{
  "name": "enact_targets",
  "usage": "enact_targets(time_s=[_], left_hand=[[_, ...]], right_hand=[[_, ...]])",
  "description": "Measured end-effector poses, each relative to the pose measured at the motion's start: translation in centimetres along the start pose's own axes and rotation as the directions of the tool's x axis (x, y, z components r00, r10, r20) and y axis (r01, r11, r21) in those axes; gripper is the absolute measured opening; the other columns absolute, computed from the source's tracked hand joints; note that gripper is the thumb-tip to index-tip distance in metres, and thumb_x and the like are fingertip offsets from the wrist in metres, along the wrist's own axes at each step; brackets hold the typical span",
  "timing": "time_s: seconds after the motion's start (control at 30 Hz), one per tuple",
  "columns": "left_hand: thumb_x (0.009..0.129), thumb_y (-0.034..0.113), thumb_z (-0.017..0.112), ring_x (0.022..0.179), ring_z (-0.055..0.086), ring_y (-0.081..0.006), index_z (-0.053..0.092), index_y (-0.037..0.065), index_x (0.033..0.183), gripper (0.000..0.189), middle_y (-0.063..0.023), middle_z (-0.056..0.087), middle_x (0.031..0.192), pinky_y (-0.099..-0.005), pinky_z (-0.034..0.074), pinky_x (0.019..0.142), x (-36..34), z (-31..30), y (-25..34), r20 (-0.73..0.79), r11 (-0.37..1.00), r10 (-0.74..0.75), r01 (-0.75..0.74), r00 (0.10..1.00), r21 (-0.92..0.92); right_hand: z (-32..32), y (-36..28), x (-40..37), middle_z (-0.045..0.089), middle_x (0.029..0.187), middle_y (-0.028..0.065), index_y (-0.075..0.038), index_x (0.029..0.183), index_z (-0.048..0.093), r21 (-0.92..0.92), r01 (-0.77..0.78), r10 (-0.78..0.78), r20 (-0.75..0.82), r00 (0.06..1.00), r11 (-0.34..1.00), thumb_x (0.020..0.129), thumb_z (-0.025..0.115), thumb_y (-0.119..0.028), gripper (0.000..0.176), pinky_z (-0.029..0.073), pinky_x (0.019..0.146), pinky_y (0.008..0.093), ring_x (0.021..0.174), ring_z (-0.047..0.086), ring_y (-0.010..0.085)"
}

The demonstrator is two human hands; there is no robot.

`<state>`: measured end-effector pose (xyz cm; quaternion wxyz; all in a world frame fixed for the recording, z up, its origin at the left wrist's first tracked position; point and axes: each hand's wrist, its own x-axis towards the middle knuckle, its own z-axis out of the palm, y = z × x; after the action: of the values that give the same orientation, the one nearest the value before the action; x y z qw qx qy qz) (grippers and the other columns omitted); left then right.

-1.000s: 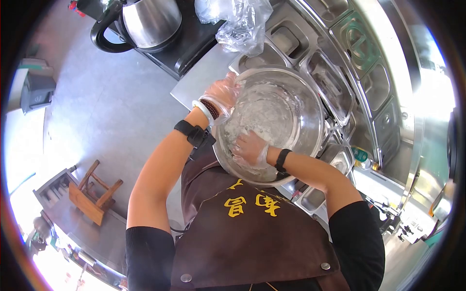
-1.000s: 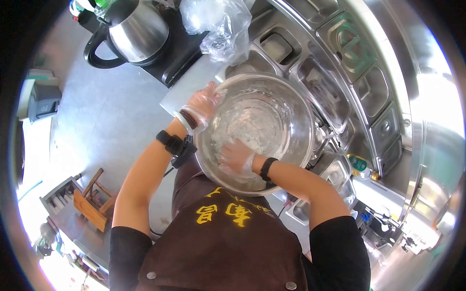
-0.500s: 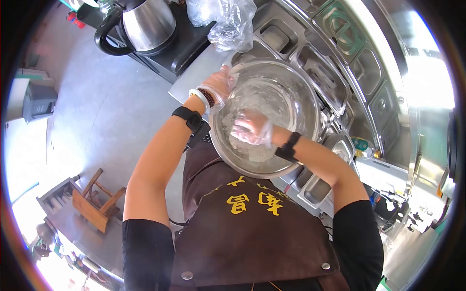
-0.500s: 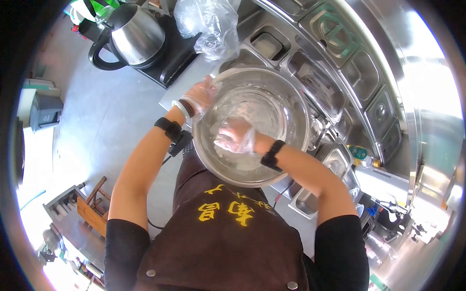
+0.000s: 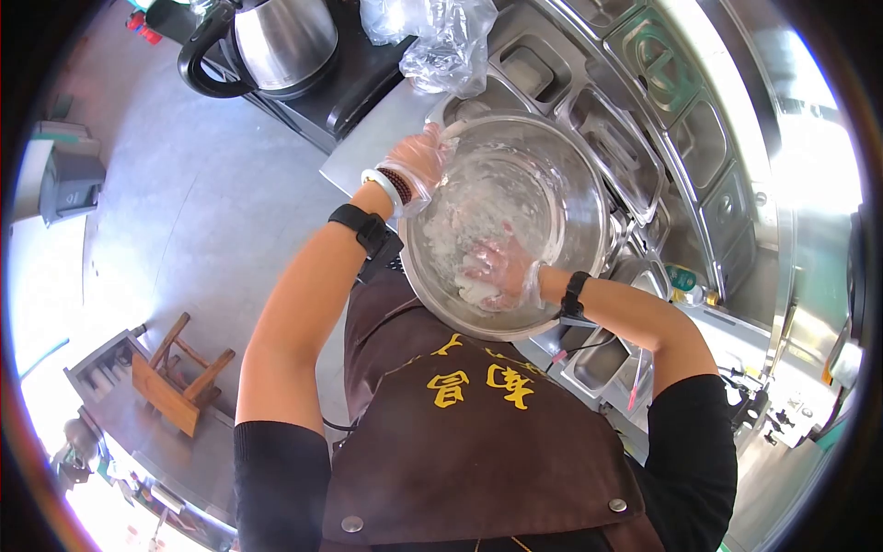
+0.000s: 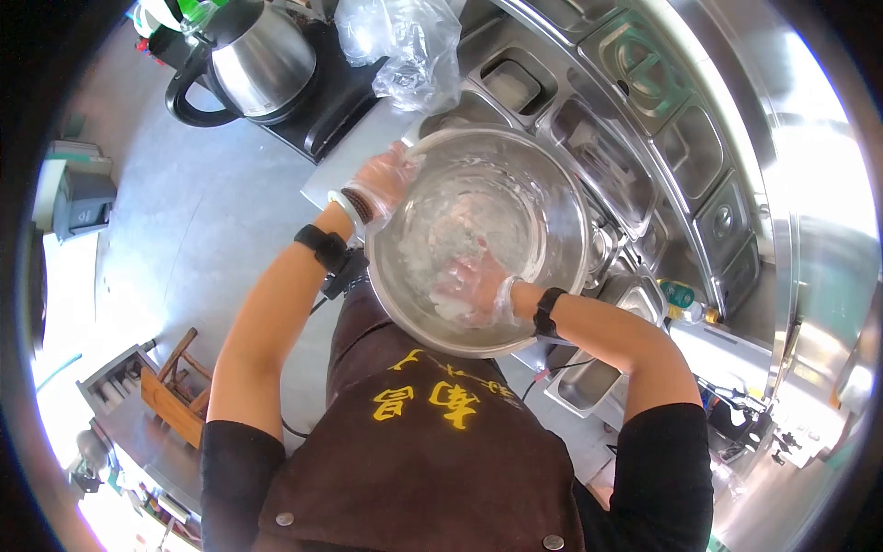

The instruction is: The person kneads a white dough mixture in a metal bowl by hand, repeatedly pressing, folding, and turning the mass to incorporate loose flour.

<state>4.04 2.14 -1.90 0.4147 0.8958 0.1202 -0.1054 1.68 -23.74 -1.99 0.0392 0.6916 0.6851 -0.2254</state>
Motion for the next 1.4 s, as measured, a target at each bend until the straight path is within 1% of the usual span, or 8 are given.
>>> enact_targets(time_s=[0.23,0.33,0.63,0.77,0.97,1.17,1.27,1.4], left_hand=[[0.087,0.024,0.046,0.082,0.057,-0.0428,0.043,0.002,0.105,0.028,-0.0263,0.059,0.08,-0.0458,0.045,0.071,-0.3,0.3,0.2,-0.034,1.0,-0.005,0.005,0.999,-0.013],[0.087,0.023,0.046,0.082,0.057,-0.0434,0.043,0.003,0.105,0.027,-0.0266,0.059,0.08,-0.0462,0.045,0.07,-0.2,0.1,0.3,-0.018,1.0,-0.016,0.015,1.0,-0.012],[0.088,0.023,0.044,0.087,0.057,-0.0409,0.042,0.003,0.109,0.03,-0.0254,0.059,0.086,-0.042,0.044,0.074,-0.1,0.1,0.1,0.005,0.999,-0.037,0.038,0.999,-0.024],[0.088,0.025,0.045,0.088,0.058,-0.037,0.045,0.001,0.106,0.03,-0.0238,0.06,0.089,-0.0389,0.043,0.077,0.7,0.8,-0.8,0.021,0.997,-0.033,0.034,0.999,-0.072],[0.089,0.027,0.044,0.091,0.058,-0.0349,0.046,0.0,0.111,0.035,-0.0228,0.06,0.093,-0.0374,0.043,0.08,0.8,0.9,-0.7,0.011,0.998,-0.043,0.044,0.999,-0.042],[0.089,0.026,0.044,0.093,0.057,-0.0379,0.045,0.0,0.113,0.036,-0.0254,0.059,0.096,-0.0391,0.043,0.08,0.0,0.6,0.0,-0.028,0.994,-0.081,0.078,0.996,-0.08],[0.088,0.026,0.044,0.092,0.056,-0.0398,0.046,0.0,0.112,0.035,-0.0262,0.059,0.094,-0.0407,0.043,0.08,0.1,1.7,-0.6,-0.116,0.993,-0.047,0.034,0.992,-0.112],[0.087,0.026,0.044,0.088,0.056,-0.0412,0.046,-0.001,0.107,0.033,-0.0256,0.059,0.089,-0.0424,0.043,0.077,-1.0,1.4,0.6,-0.154,0.979,-0.114,0.085,0.981,-0.184]], right_hand=[[1.8,1.8,2.4,0.049,0.116,0.018,-0.024,0.12,0.05,0.059,0.169,-0.171,0.04,0.984,0.984,0.074,0.054,-0.053,0.055,0.036,0.085,0.0544,0.11,0.045,0.0359],[0.6,2.4,4.6,0.054,0.107,0.0158,-0.022,0.109,0.058,0.108,0.119,-0.142,0.243,0.96,0.987,0.078,0.049,-0.051,0.043,0.04,0.082,0.0507,0.105,0.049,0.0333],[0.4,2.2,6.1,0.056,0.087,0.0168,-0.014,0.092,0.062,0.138,0.051,-0.045,-0.05,0.998,0.989,0.078,0.053,-0.049,0.04,0.046,0.068,0.0437,0.081,0.055,0.0338],[-3.1,2.6,4.4,0.059,0.088,0.0147,-0.011,0.094,0.061,0.254,-0.202,0.245,-0.15,0.958,0.946,0.076,0.055,-0.046,0.04,0.045,0.073,0.0433,0.085,0.056,0.0328],[-4.6,4.6,-1.1,0.058,0.104,0.0157,-0.008,0.102,0.056,0.359,-0.688,0.671,0.193,0.716,0.631,0.081,0.055,-0.04,0.038,0.045,0.078,0.037,0.095,0.055,0.0312],[3.3,6.3,-5.1,0.055,0.11,0.0173,-0.006,0.118,0.047,-0.152,-0.236,0.246,0.048,0.968,0.96,0.08,0.058,-0.03,0.046,0.041,0.089,0.037,0.096,0.056,0.0322],[3.4,5.0,-4.9,0.052,0.115,0.0185,-0.009,0.123,0.044,-0.149,-0.218,0.254,0.302,0.919,0.964,0.078,0.06,-0.024,0.05,0.038,0.094,0.0372,0.097,0.055,0.0343],[18.1,5.6,-8.2,0.048,0.117,0.0205,-0.015,0.127,0.04,0.379,-0.277,0.24,0.144,0.96,0.883,0.075,0.062,-0.018,0.056,0.035,0.097,0.0386,0.096,0.053,0.0378]])
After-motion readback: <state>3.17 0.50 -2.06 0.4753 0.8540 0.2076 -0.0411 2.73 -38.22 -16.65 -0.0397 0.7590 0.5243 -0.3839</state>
